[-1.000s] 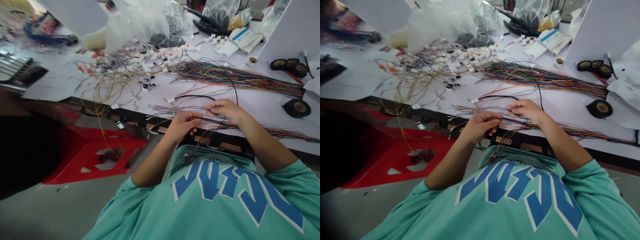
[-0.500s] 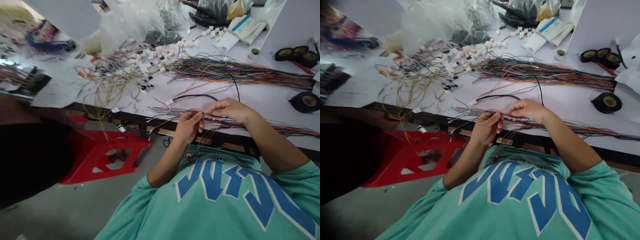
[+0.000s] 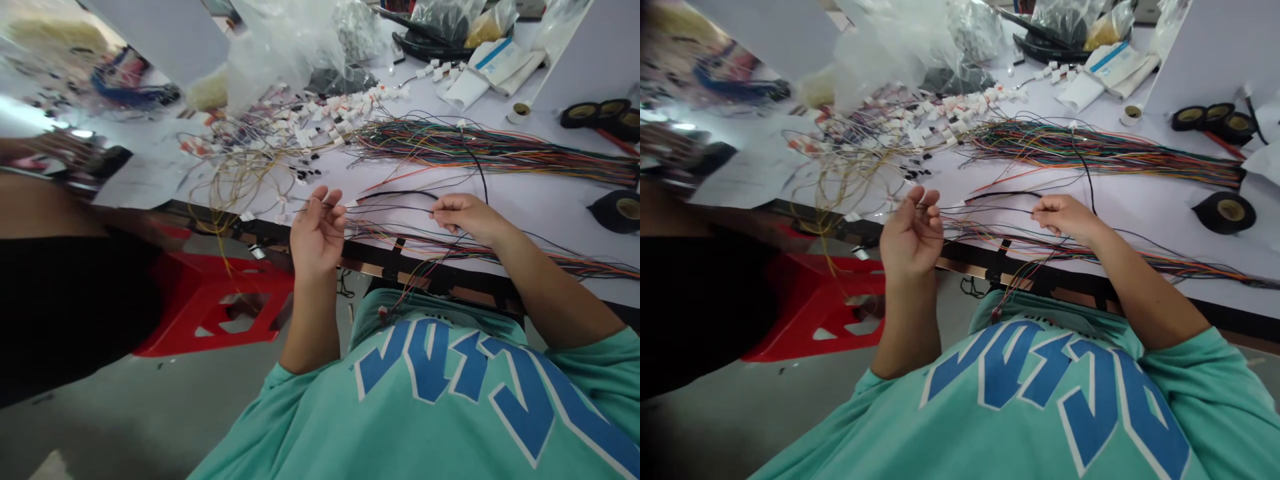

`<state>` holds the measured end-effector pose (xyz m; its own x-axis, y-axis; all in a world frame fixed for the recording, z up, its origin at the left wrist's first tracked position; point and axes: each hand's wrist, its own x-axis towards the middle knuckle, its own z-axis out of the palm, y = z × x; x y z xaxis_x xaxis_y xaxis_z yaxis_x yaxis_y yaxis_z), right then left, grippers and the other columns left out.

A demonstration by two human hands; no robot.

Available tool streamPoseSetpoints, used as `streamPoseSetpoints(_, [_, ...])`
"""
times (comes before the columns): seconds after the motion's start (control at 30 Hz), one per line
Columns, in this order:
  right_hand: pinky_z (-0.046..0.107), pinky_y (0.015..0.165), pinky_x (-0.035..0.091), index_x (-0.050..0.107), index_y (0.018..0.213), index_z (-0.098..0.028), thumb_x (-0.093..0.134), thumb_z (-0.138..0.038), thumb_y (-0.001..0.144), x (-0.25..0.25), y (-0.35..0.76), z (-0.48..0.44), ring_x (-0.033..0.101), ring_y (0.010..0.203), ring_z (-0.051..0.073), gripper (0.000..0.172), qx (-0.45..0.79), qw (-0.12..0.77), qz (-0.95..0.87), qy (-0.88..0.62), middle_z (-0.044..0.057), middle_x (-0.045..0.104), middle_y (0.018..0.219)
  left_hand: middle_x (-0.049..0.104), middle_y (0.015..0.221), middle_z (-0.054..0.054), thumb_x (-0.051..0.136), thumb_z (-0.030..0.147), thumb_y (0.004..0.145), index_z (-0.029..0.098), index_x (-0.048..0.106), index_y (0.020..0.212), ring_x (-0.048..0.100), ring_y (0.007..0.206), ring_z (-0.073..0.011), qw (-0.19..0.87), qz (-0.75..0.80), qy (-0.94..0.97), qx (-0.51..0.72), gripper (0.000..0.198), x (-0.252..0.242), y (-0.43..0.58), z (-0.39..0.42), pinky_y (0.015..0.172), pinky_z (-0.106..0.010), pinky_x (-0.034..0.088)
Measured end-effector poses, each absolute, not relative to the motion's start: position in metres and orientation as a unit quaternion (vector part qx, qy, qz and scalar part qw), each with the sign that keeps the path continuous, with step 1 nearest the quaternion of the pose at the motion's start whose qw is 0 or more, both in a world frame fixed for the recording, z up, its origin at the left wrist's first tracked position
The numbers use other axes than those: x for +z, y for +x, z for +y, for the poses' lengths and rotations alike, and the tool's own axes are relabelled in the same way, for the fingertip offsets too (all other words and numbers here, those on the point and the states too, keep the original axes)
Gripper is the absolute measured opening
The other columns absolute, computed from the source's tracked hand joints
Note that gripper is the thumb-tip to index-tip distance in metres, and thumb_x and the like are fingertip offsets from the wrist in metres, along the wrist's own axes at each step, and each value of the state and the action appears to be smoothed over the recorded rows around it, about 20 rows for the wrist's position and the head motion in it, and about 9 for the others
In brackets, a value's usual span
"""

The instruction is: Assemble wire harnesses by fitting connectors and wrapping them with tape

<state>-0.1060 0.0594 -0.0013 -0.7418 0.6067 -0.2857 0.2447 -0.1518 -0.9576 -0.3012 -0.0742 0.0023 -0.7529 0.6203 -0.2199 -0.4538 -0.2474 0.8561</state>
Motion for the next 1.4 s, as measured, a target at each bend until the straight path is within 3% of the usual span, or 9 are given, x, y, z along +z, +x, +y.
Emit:
streamPoseSetpoints(0.17, [0.016, 0.036, 0.025, 0.05, 0.069, -0.017, 0.054, -0.012, 0.08, 0.001, -0.106, 0.065, 0.033, 0.037, 0.003, 0.013, 0.703, 0.2, -0.6, -0.324, -0.007, 0.047, 0.049, 0.065, 0.082, 0.001, 0.066, 0.018, 0.065, 0.021, 0.054, 0.087, 0.06, 0.054, -0.0084, 0.362, 0.601, 0.219, 0.678, 0.025, -0.013, -0.275, -0.077, 0.048, -0.018, 0.048])
streamPoseSetpoints(0.27, [0.016, 0.035, 0.021, 0.048, 0.073, -0.018, 0.052, -0.014, 0.084, 0.004, -0.104, 0.068, 0.027, 0.035, 0.002, 0.012, 0.732, 0.191, -0.563, -0.332, -0.009, 0.044, 0.048, 0.066, 0.08, -0.001, 0.06, 0.025, 0.069, 0.019, 0.061, 0.088, 0.057, 0.053, -0.0097, 0.334, 0.684, 0.369, 0.534, 0.02, -0.015, -0.255, -0.069, 0.052, -0.022, 0.046])
streamPoseSetpoints(0.43, [0.014, 0.036, 0.016, 0.046, 0.073, -0.018, 0.049, -0.015, 0.086, 0.008, -0.1, 0.071, 0.022, 0.035, 0.001, 0.013, 0.773, 0.19, -0.516, -0.317, -0.009, 0.041, 0.048, 0.069, 0.088, -0.007, 0.052, 0.023, 0.076, 0.018, 0.068, 0.082, 0.062, 0.083, -0.0201, 0.198, 0.731, 0.613, 0.225, 0.017, -0.004, -0.232, -0.039, 0.076, -0.03, 0.045])
streamPoseSetpoints(0.63, [0.013, 0.036, 0.015, 0.045, 0.074, -0.018, 0.049, -0.016, 0.087, 0.013, -0.097, 0.074, 0.022, 0.035, 0.001, 0.013, 0.784, 0.199, -0.502, -0.306, -0.01, 0.039, 0.048, 0.066, 0.088, -0.008, 0.053, 0.024, 0.079, 0.015, 0.067, 0.082, 0.061, 0.083, -0.0212, 0.223, 0.674, 0.703, 0.047, 0.017, 0.004, -0.228, -0.011, 0.071, -0.029, 0.042])
streamPoseSetpoints(0.87, [0.014, 0.035, 0.017, 0.045, 0.072, -0.018, 0.053, -0.019, 0.084, 0.012, -0.098, 0.073, 0.024, 0.034, 0.0, 0.015, 0.767, 0.19, -0.523, -0.32, -0.01, 0.04, 0.048, 0.065, 0.102, -0.014, 0.037, 0.017, 0.089, 0.013, 0.062, 0.099, 0.063, 0.096, -0.0261, 0.118, 0.685, 0.719, -0.027, 0.027, 0.007, -0.216, -0.019, 0.073, -0.031, 0.044])
streamPoseSetpoints(0.97, [0.015, 0.036, 0.019, 0.045, 0.071, -0.018, 0.053, -0.017, 0.084, 0.011, -0.099, 0.073, 0.028, 0.035, 0.001, 0.015, 0.752, 0.193, -0.536, -0.331, -0.008, 0.044, 0.05, 0.066, 0.093, -0.017, 0.034, 0.023, 0.092, 0.011, 0.057, 0.109, 0.065, 0.092, -0.0292, 0.094, 0.716, 0.691, -0.046, 0.03, 0.012, -0.21, -0.026, 0.068, -0.031, 0.045])
streamPoseSetpoints(1.07, [0.016, 0.037, 0.024, 0.045, 0.07, -0.018, 0.059, -0.018, 0.079, 0.009, -0.099, 0.073, 0.035, 0.038, 0.002, 0.017, 0.74, 0.193, -0.553, -0.332, -0.007, 0.049, 0.054, 0.066, 0.086, -0.018, 0.041, 0.028, 0.091, 0.011, 0.058, 0.106, 0.065, 0.089, -0.0326, 0.089, 0.737, 0.668, -0.048, 0.028, 0.018, -0.214, -0.03, 0.065, -0.033, 0.045])
streamPoseSetpoints(1.27, [0.019, 0.058, 0.043, 0.05, 0.068, -0.017, 0.066, -0.018, 0.072, 0.003, -0.103, 0.067, 0.053, 0.059, 0.006, 0.017, 0.703, 0.187, -0.608, -0.319, -0.001, 0.061, 0.069, 0.064, 0.106, -0.015, 0.039, 0.015, 0.088, 0.017, 0.065, 0.098, 0.063, 0.095, -0.028, 0.058, 0.823, 0.562, 0.06, 0.028, 0.033, -0.26, -0.036, 0.075, -0.036, 0.046])
streamPoseSetpoints(1.4, [0.024, 0.067, 0.043, 0.05, 0.067, -0.017, 0.065, -0.019, 0.073, -0.001, -0.107, 0.059, 0.055, 0.068, 0.009, 0.016, 0.666, 0.142, -0.657, -0.323, 0.0, 0.063, 0.076, 0.064, 0.108, -0.015, 0.04, 0.018, 0.088, 0.016, 0.066, 0.099, 0.06, 0.102, -0.027, 0.009, 0.874, 0.46, 0.155, 0.028, 0.037, -0.292, -0.045, 0.087, -0.038, 0.044])
